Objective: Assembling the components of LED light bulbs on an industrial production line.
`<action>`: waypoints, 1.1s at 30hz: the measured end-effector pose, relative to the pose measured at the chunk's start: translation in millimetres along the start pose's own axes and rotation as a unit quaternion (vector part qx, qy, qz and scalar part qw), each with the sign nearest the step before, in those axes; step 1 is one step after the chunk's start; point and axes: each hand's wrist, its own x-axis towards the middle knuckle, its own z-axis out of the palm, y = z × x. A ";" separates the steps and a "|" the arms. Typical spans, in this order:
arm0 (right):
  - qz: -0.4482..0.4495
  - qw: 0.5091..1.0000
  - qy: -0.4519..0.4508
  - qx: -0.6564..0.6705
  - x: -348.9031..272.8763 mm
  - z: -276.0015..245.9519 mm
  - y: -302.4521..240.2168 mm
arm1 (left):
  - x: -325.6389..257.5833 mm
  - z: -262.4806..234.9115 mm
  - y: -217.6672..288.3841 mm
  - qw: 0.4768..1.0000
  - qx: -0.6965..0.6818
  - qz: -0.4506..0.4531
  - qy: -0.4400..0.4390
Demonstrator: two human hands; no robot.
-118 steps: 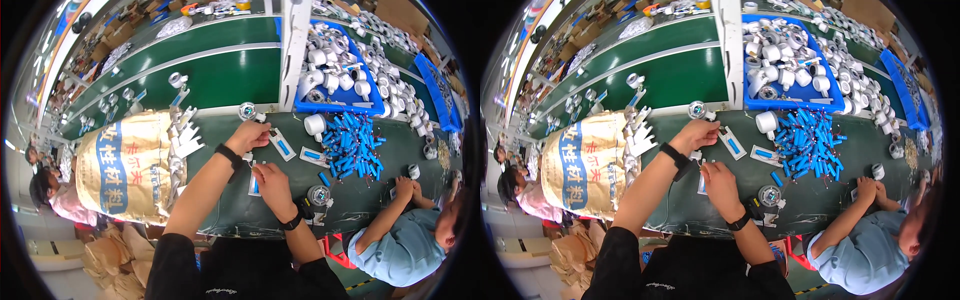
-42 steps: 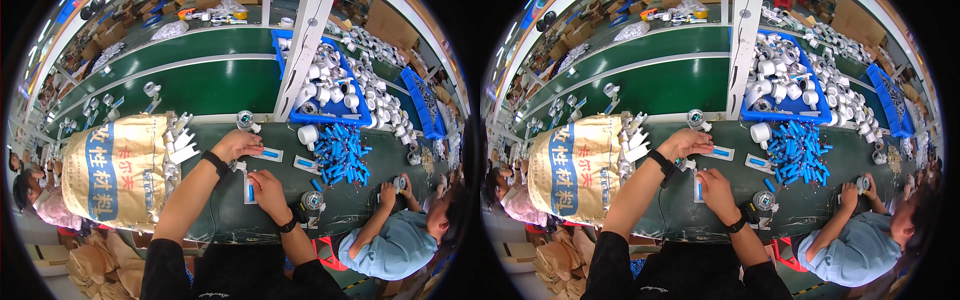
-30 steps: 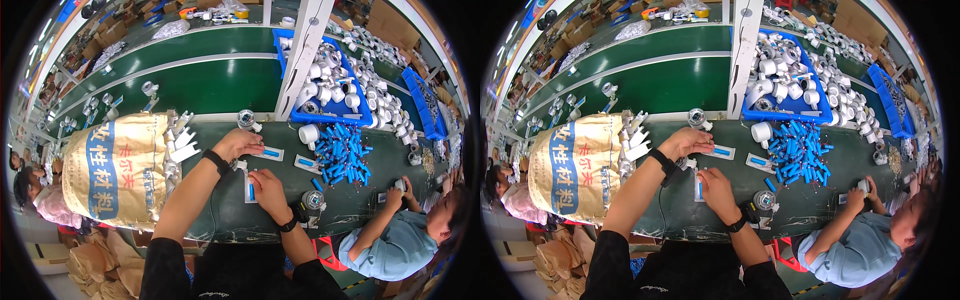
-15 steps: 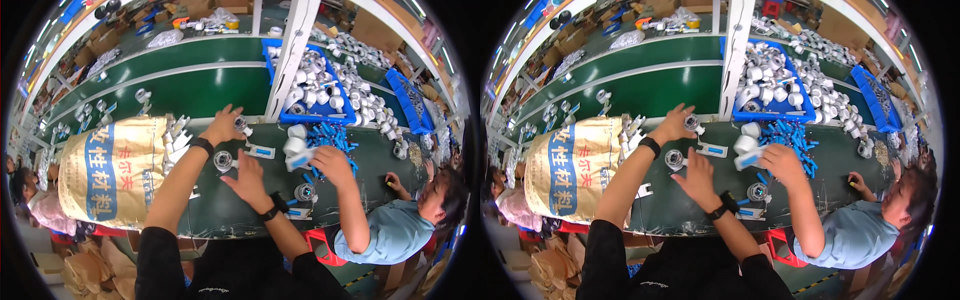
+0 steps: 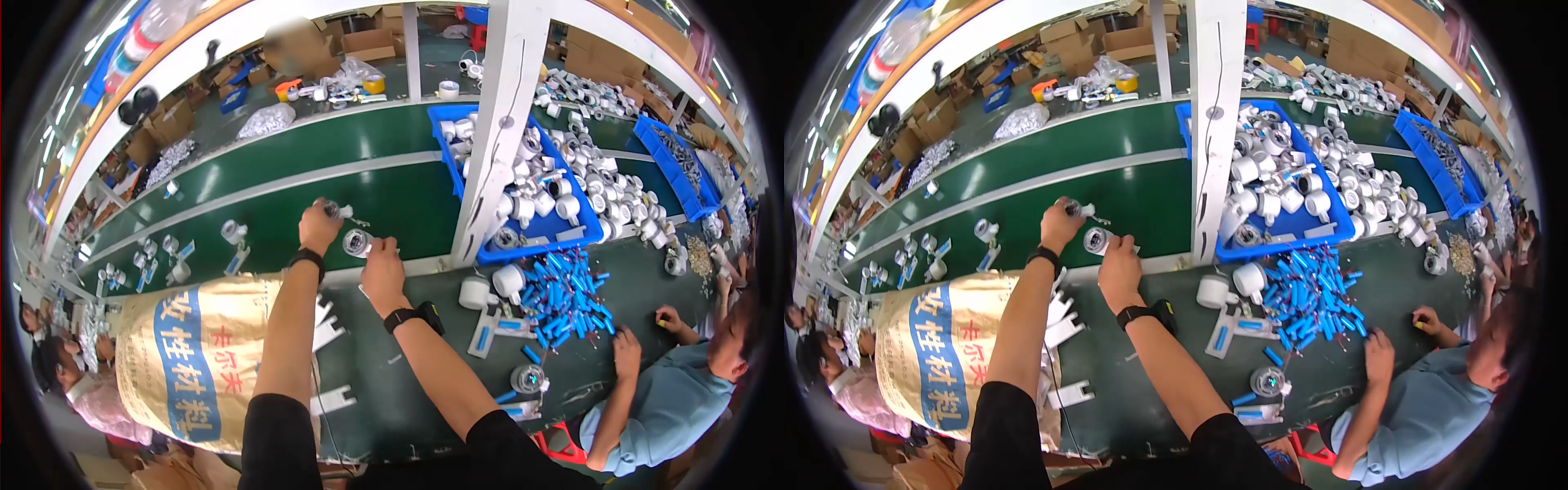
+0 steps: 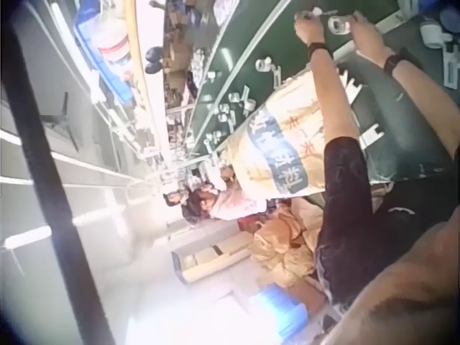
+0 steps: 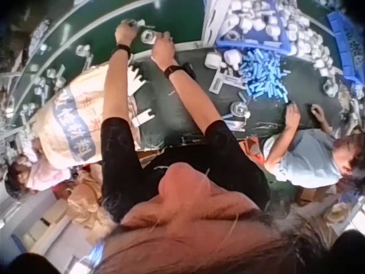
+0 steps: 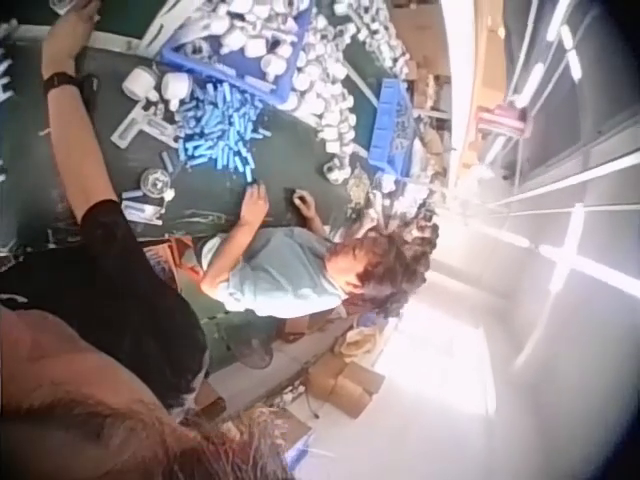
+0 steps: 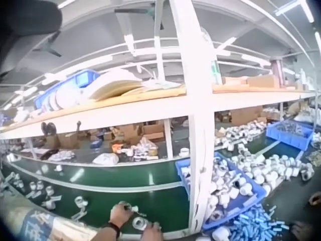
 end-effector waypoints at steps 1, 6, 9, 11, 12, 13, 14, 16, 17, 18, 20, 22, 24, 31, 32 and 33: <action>0.004 1.000 0.005 0.005 12.4 8.2 2.0 | 5.1 3.5 -11.2 1.000 0.000 -0.024 0.005; -0.006 0.998 -0.001 0.056 43.1 25.8 11.9 | 17.1 22.9 -47.3 0.995 0.005 -0.098 0.008; -0.105 0.986 0.094 0.085 26.6 -11.9 9.6 | 16.1 22.5 -36.8 0.982 0.036 -0.179 0.043; -0.107 0.980 -0.046 0.163 6.3 -91.3 -7.1 | 4.1 9.4 -45.4 0.985 0.129 -0.041 0.107; -0.108 0.987 -0.065 0.104 3.6 -133.5 -3.1 | -8.1 8.7 -19.2 0.995 0.087 0.003 0.055; -0.099 0.991 -0.082 0.044 -10.3 -171.9 8.6 | -29.8 -1.9 15.7 0.998 0.044 0.053 -0.004; -0.096 0.994 -0.047 0.031 -22.5 -200.3 23.9 | -57.7 -10.8 55.5 0.993 0.015 0.039 -0.111; -0.086 0.996 -0.003 0.002 -34.6 -247.9 46.4 | -85.3 12.7 60.2 0.973 -0.085 0.112 -0.185; -0.057 0.998 0.007 -0.021 -42.5 -275.1 58.3 | -97.8 24.5 67.3 0.959 -0.107 0.130 -0.227; -0.037 0.998 0.005 -0.052 -46.5 -289.8 70.9 | -108.0 35.8 64.1 0.959 -0.111 0.131 -0.224; 0.024 0.993 -0.040 -0.109 -50.6 -299.0 102.9 | -126.1 56.5 61.2 0.966 0.013 0.241 0.098; -0.004 0.992 0.004 -0.130 -61.8 -281.7 141.4 | -155.8 49.0 103.8 0.965 -0.053 0.252 0.054; 0.002 0.988 0.012 -0.152 -60.9 -259.9 151.9 | -189.1 34.4 151.4 0.967 -0.141 0.204 -0.066; 0.050 0.977 -0.055 -0.198 -54.1 -218.1 149.7 | -201.5 49.6 171.9 0.940 -0.169 0.122 -0.269; 0.007 0.980 -0.012 -0.197 -66.0 -221.3 138.1 | -200.9 45.5 158.2 0.932 -0.198 0.153 -0.264; -0.037 0.980 0.031 -0.194 -76.0 -224.0 127.1 | -200.8 39.3 141.4 0.933 -0.194 0.148 -0.264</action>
